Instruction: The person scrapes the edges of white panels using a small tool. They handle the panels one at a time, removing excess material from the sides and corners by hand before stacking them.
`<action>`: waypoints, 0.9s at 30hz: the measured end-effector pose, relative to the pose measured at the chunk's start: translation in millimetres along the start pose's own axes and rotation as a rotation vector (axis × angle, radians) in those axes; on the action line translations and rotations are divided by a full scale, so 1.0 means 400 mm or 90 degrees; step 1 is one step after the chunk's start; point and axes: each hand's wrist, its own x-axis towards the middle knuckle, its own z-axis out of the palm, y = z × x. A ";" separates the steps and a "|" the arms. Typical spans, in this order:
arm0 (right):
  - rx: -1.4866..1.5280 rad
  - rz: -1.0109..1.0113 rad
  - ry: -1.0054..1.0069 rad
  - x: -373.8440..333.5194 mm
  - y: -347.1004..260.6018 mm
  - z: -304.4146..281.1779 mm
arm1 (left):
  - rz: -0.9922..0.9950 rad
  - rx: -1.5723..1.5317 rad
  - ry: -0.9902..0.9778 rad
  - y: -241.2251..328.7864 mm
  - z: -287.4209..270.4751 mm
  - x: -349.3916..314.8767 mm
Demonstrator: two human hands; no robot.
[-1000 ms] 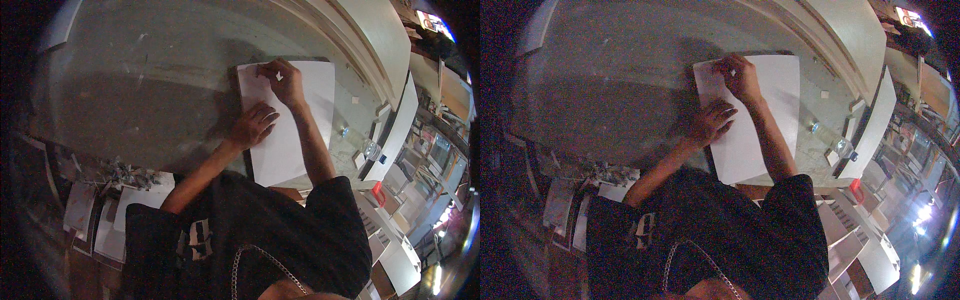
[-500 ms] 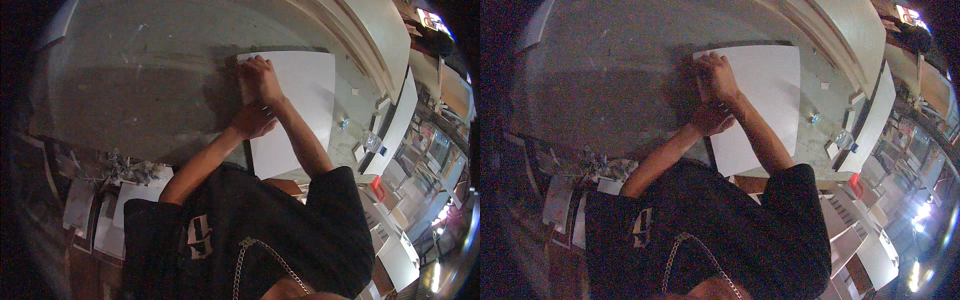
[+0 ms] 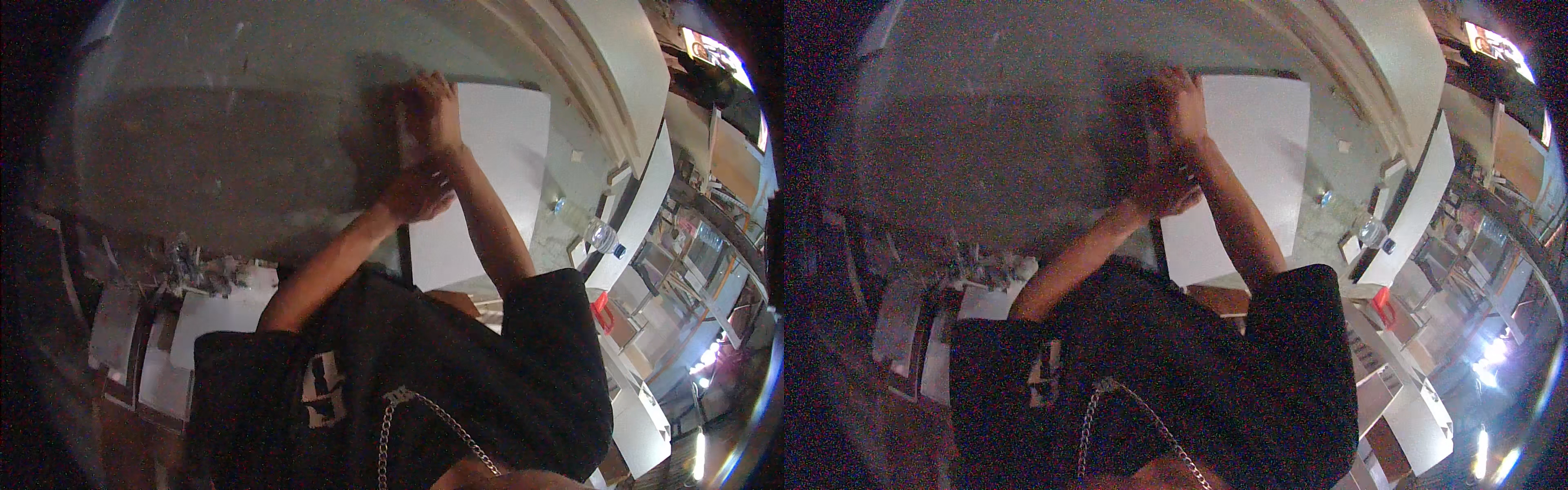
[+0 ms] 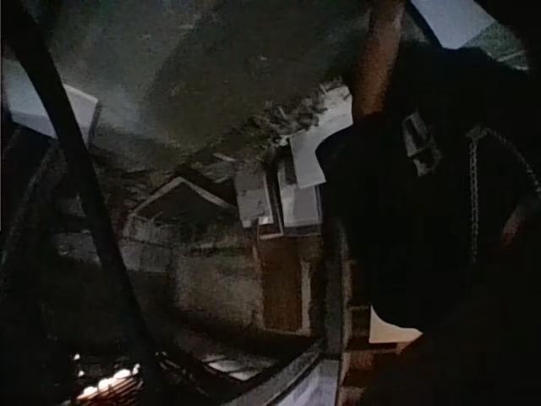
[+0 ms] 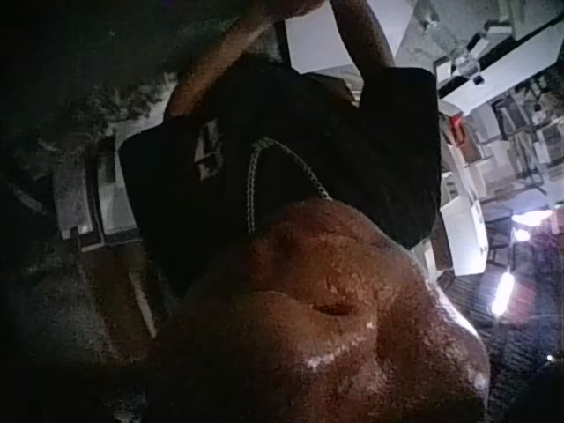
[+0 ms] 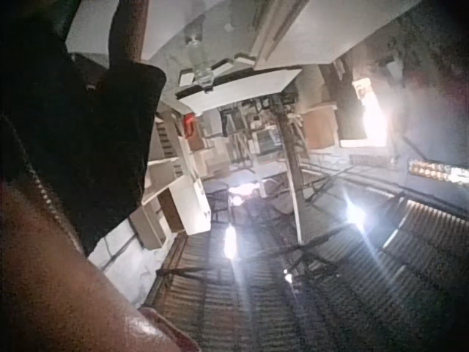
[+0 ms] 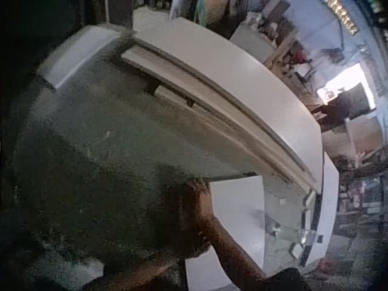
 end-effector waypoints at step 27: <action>-0.037 -0.027 0.112 -0.003 0.007 0.043 | -0.072 -0.116 -0.075 0.017 0.032 -0.018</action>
